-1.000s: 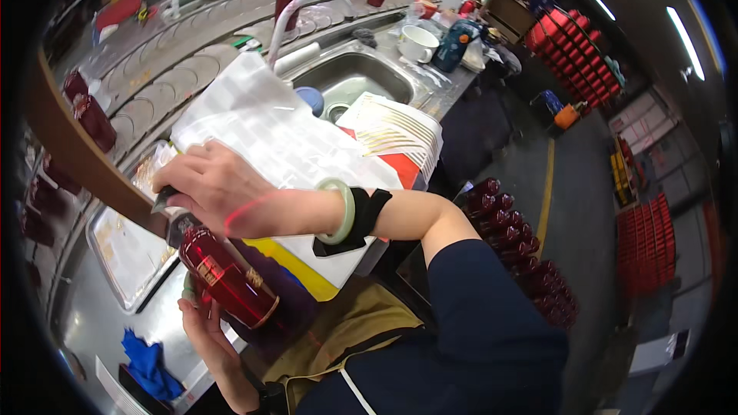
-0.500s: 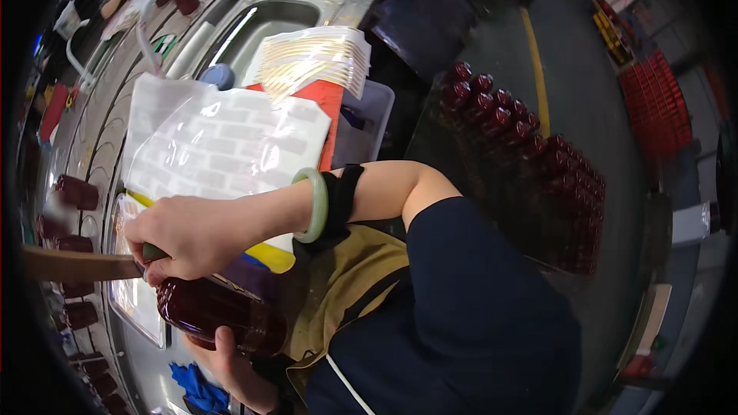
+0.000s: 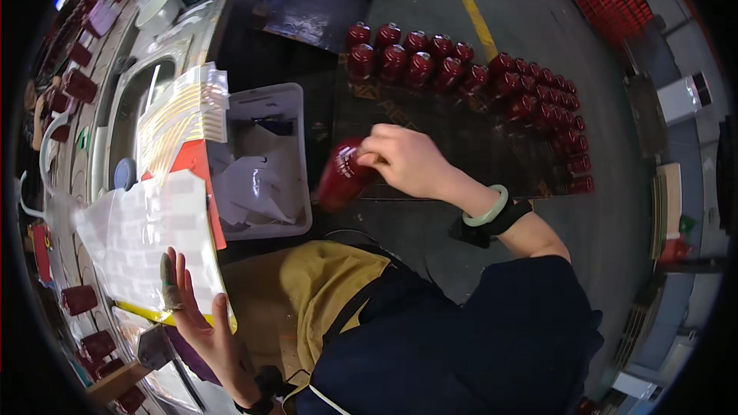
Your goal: The recorder applies decorative gold labels and cleans the exterior of red liquor bottles on a production line.
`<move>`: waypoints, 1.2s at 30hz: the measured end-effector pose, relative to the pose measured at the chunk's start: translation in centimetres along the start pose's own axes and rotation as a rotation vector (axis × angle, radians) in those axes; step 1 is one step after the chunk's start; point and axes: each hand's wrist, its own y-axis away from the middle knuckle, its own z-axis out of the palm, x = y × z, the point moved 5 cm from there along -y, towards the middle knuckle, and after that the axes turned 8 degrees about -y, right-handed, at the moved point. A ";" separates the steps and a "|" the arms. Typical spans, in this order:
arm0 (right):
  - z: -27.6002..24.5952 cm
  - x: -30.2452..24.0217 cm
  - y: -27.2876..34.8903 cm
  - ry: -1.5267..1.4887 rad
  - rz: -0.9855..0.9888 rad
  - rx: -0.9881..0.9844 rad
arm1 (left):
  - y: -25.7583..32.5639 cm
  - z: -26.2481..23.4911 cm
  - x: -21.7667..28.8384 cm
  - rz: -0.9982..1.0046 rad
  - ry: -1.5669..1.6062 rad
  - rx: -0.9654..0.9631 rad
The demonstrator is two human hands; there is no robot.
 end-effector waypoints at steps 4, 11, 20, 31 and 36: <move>-1.4 17.6 6.0 0.226 0.412 0.273 | 0.2 3.1 -0.8 -0.101 0.030 -0.036; -7.5 38.4 9.5 0.533 0.833 0.470 | 1.0 5.7 -2.3 -0.147 -0.060 -0.087; -10.4 47.1 8.6 0.573 1.065 0.523 | 1.7 6.6 -2.2 -0.203 -0.086 -0.070; -15.1 47.5 6.6 0.408 1.235 0.558 | 1.6 7.7 -1.0 -0.263 -0.080 -0.058; -13.9 43.5 0.5 0.451 0.866 0.455 | 4.3 2.6 -1.3 -0.252 -0.101 0.097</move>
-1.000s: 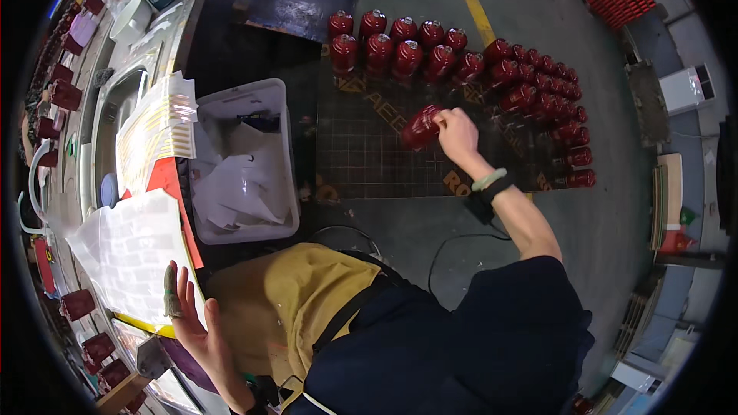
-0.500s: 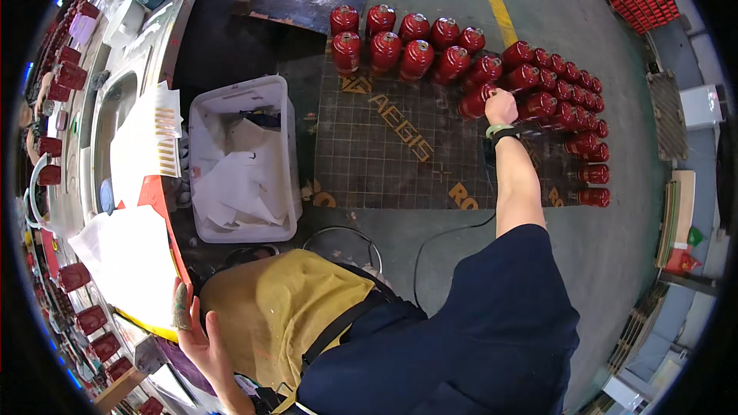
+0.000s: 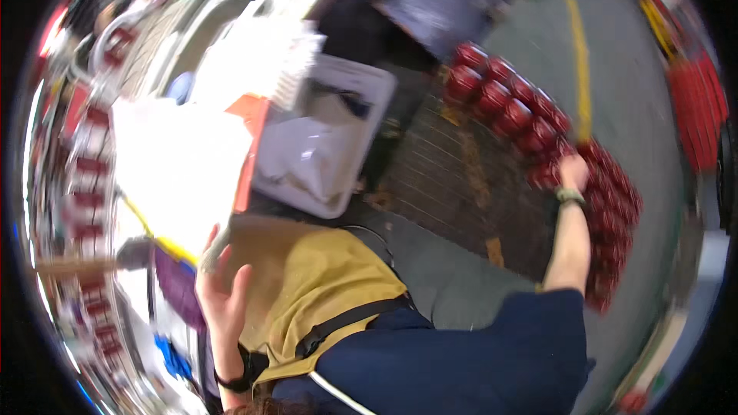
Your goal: The recorder applies decorative gold labels and cleans the exterior of red liquor bottles on a production line.
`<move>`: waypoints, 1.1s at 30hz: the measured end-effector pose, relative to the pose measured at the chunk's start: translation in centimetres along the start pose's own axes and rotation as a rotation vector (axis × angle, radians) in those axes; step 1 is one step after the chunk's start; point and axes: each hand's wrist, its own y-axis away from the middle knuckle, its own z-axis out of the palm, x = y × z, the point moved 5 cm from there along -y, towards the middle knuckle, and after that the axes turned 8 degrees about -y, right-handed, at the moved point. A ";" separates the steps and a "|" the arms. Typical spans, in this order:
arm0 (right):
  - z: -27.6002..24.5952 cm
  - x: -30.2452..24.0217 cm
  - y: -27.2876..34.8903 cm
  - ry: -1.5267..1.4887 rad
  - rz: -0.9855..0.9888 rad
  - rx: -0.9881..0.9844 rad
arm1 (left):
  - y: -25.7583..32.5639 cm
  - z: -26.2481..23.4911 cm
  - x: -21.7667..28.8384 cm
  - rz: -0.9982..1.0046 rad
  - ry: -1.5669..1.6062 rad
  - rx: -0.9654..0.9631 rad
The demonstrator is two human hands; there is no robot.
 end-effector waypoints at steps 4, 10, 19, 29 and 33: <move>-2.8 -7.4 -0.5 -0.178 -0.478 0.044 | -0.3 -2.3 -1.2 -0.065 -0.146 0.007; -5.0 -40.0 17.4 -0.671 -1.052 -0.417 | 4.0 -10.0 -5.3 -0.079 0.029 0.268; -18.2 -70.9 53.2 -0.919 -1.953 -0.724 | 10.0 -32.2 -17.4 -0.222 0.045 0.744; -4.1 -91.0 72.8 -0.724 -2.161 -0.711 | 3.1 -50.6 -36.9 -0.514 -0.279 1.053; 0.1 -97.5 75.4 -0.628 -2.084 -0.504 | -4.6 -55.3 -43.0 -0.559 -0.411 1.107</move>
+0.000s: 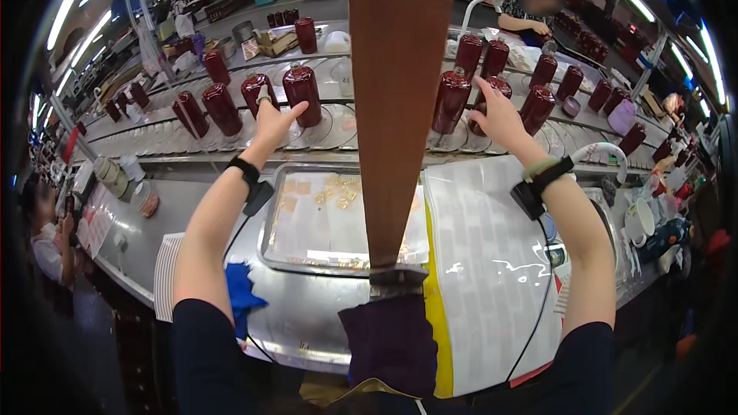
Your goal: The recorder applies decorative gold labels and cleans the exterior of red liquor bottles on a production line.
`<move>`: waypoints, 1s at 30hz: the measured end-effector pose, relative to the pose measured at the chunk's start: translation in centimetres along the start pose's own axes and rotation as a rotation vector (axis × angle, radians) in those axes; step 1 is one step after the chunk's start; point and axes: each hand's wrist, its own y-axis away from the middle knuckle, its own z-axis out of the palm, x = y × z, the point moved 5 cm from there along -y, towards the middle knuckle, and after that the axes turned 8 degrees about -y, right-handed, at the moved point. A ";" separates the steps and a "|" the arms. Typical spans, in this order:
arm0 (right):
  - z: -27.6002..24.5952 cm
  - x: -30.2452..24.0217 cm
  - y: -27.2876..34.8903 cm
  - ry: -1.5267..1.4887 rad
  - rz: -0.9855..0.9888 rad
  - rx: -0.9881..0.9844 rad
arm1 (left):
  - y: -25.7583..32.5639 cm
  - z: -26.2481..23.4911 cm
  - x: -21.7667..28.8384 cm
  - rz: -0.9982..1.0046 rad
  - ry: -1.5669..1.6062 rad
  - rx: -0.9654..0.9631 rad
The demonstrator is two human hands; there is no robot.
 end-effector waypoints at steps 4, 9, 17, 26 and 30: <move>2.8 2.1 -3.8 0.113 0.059 0.016 | -3.9 6.9 0.6 -0.121 0.071 0.179; 4.0 2.0 -5.4 0.323 -0.034 0.034 | -3.8 9.8 1.0 -0.191 0.254 0.335; 0.5 3.1 -2.7 0.324 0.234 0.059 | 3.8 7.1 6.1 -0.113 1.222 -0.275; -8.7 -4.2 6.7 0.071 -0.103 0.128 | 16.8 -7.6 5.9 -0.248 1.430 -0.565; -14.3 -10.5 12.1 0.044 -0.197 0.150 | 19.3 -11.7 2.5 -0.315 1.382 -0.445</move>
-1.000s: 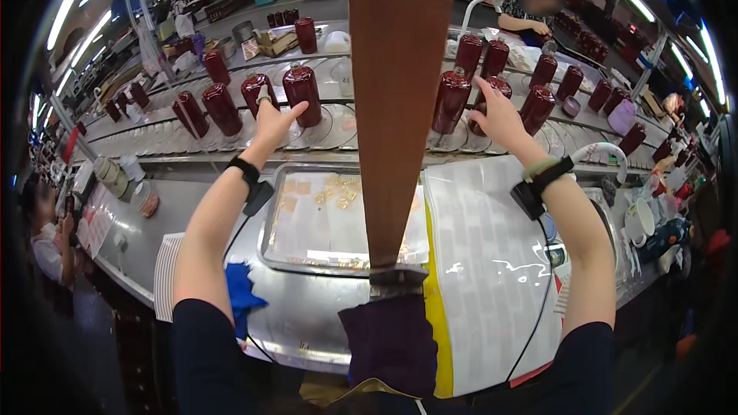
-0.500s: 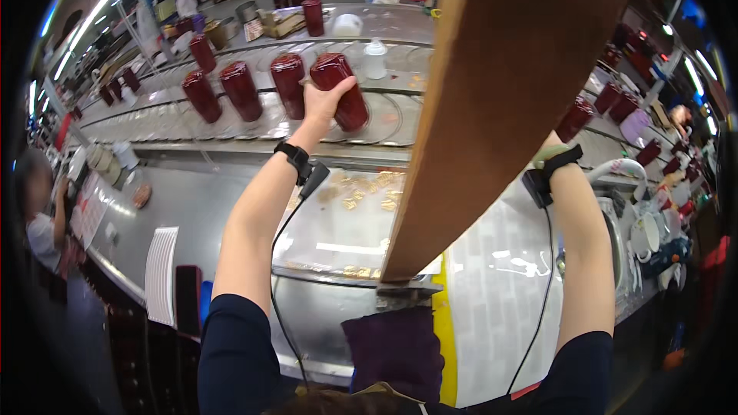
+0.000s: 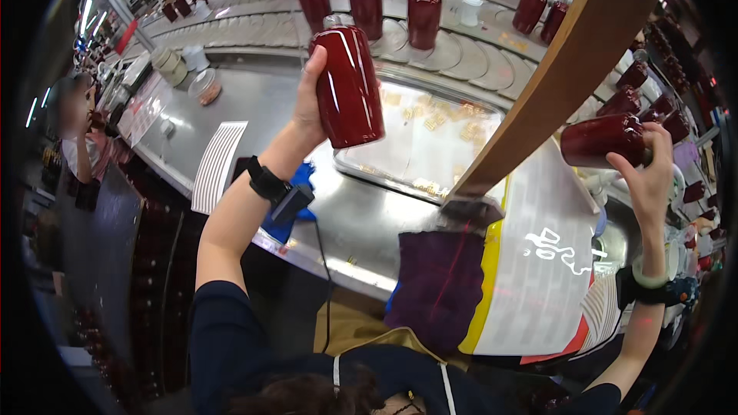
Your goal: The recorder applies decorative gold labels and cleans the exterior of red liquor bottles on a production line.
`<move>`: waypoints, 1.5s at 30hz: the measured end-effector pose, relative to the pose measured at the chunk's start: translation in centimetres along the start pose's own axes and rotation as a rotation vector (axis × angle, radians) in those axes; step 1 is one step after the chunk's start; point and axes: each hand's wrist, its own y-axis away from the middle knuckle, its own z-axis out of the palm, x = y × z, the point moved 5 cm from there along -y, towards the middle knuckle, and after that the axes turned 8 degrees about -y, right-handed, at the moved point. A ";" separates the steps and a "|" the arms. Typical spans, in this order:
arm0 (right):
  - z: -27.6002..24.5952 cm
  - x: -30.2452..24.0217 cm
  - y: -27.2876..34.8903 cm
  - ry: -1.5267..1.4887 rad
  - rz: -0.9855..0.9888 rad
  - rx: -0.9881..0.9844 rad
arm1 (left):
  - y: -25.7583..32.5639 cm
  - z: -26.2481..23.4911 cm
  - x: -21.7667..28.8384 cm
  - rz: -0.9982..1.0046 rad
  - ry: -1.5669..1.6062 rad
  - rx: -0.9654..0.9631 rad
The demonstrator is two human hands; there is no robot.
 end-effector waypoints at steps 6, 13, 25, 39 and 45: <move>-2.5 -6.4 3.8 -0.195 0.118 -0.166 | 5.6 -6.5 -0.4 -0.017 -0.103 0.253; -0.3 -9.6 6.9 -0.616 0.476 -0.310 | 6.5 -10.6 -1.3 0.428 -0.557 0.459; 4.9 -11.8 5.0 -0.635 0.661 -0.625 | 6.7 -12.8 -1.5 0.249 -0.832 0.424; 7.8 -17.0 5.7 -0.573 0.593 -0.903 | 20.1 16.7 -8.5 -0.331 -0.377 -0.352; 5.6 -11.0 7.5 -0.645 0.439 -0.179 | 23.4 16.3 -12.3 -0.471 0.012 -0.296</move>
